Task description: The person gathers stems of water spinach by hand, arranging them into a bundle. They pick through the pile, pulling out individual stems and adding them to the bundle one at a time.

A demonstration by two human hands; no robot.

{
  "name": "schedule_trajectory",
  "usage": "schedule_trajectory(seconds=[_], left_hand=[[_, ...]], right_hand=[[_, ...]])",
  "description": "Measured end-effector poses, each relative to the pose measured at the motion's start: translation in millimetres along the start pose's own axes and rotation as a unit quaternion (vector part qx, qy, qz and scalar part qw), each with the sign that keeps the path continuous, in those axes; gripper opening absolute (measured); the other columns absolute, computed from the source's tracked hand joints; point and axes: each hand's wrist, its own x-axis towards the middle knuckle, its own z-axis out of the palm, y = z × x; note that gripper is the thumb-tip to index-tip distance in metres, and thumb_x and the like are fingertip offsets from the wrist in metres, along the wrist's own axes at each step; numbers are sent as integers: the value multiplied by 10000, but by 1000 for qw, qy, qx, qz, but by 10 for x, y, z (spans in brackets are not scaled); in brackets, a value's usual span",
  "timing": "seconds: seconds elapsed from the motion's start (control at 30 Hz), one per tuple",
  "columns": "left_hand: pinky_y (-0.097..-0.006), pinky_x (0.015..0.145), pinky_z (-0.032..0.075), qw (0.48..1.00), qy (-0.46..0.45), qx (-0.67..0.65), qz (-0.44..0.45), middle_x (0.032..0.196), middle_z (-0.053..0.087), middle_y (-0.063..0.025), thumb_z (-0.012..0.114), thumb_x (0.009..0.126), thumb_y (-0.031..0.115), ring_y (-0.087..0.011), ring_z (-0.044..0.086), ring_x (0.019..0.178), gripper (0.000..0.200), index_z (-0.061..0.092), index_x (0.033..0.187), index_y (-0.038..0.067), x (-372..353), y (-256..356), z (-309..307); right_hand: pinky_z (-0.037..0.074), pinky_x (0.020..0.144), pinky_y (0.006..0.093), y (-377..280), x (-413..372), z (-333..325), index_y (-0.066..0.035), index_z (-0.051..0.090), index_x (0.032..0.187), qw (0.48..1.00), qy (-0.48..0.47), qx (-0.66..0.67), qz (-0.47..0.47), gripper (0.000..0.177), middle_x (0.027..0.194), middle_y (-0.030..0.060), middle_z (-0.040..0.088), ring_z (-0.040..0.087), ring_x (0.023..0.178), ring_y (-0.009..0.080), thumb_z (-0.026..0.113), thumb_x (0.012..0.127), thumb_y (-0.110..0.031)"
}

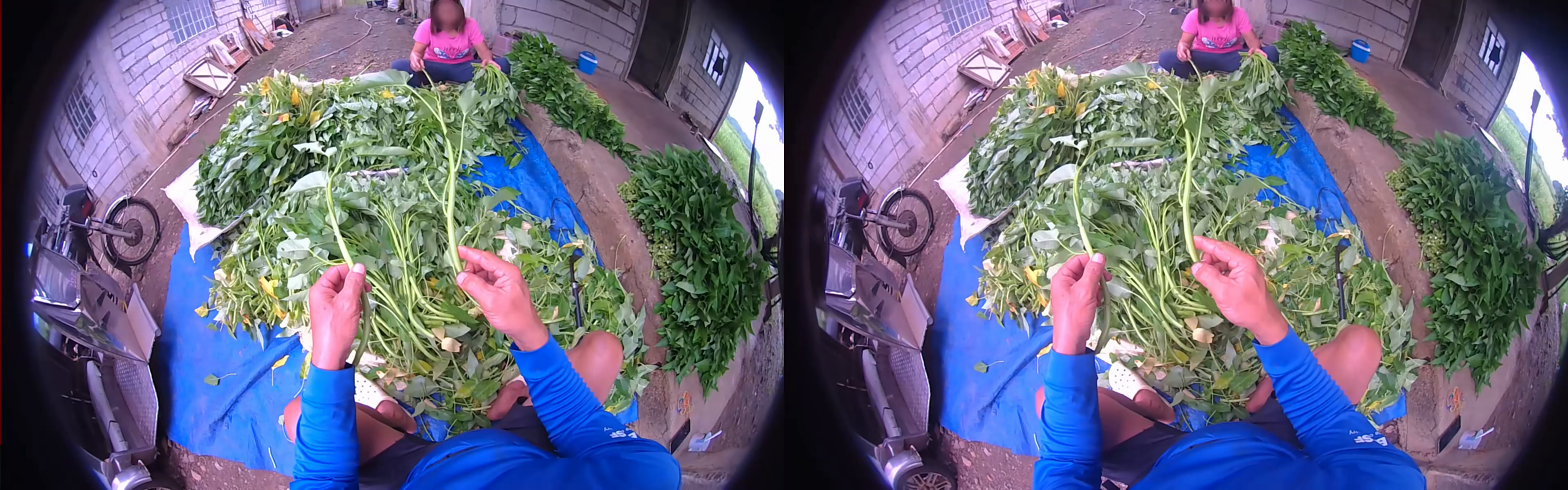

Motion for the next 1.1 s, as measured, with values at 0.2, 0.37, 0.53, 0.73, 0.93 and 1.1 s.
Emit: schedule_trajectory(seconds=[0.2, 0.37, 0.53, 0.73, 0.93, 1.1], left_hand=[[-207, 602, 467, 983, -127, -100, -84, 940, 733, 29, 655, 1082, 295, -37, 569, 676, 264, 776, 1148, 71, -151, -84, 340], [-227, 678, 516, 951, -145, -230, -146, 1006, 742, 43, 637, 1095, 293, -60, 669, 832, 261, 749, 1222, 95, -171, -350, 498], [-236, 679, 517, 930, -132, -295, -173, 977, 735, -17, 644, 1090, 359, -86, 665, 798, 354, 728, 1169, 24, -96, -283, 576], [-237, 546, 473, 953, -62, -256, -151, 805, 666, 7, 717, 1049, 360, -82, 574, 607, 313, 729, 998, 52, 84, -307, 402], [-230, 490, 434, 958, -29, -253, -135, 744, 605, 18, 724, 1041, 391, -73, 528, 543, 330, 688, 942, 78, 44, -123, 233], [-223, 507, 480, 952, 25, -265, -148, 772, 616, 10, 740, 1029, 402, -100, 581, 580, 328, 664, 953, 92, 78, -126, 272]], right_hand=[[520, 937, 279, -25, -37, 190, -1, 598, 1490, 992, -101, 68, 13, 454, 1148, 61, 658, 644, 1051, 145, 661, 1050, -92], [519, 962, 305, 78, -138, 333, 8, 607, 1476, 994, -95, -44, -36, 413, 1147, 105, 670, 657, 1089, 177, 601, 1075, -94], [532, 933, 325, 178, -77, 470, 7, 628, 1455, 990, -91, -77, -72, 402, 1138, 106, 708, 666, 1041, 183, 621, 1066, -94], [559, 880, 274, 135, 33, 342, -9, 678, 1367, 986, -85, 122, 81, 351, 1210, 35, 721, 655, 1022, 89, 681, 1059, -177], [546, 767, 323, 133, -423, 348, -12, 707, 1216, 993, -71, -89, -43, 344, 1014, 74, 680, 669, 857, 173, 800, 930, -178], [553, 690, 407, 245, -484, 606, 10, 732, 1115, 968, 21, -177, -178, 231, 945, 167, 678, 684, 770, 305, 785, 924, -111]])
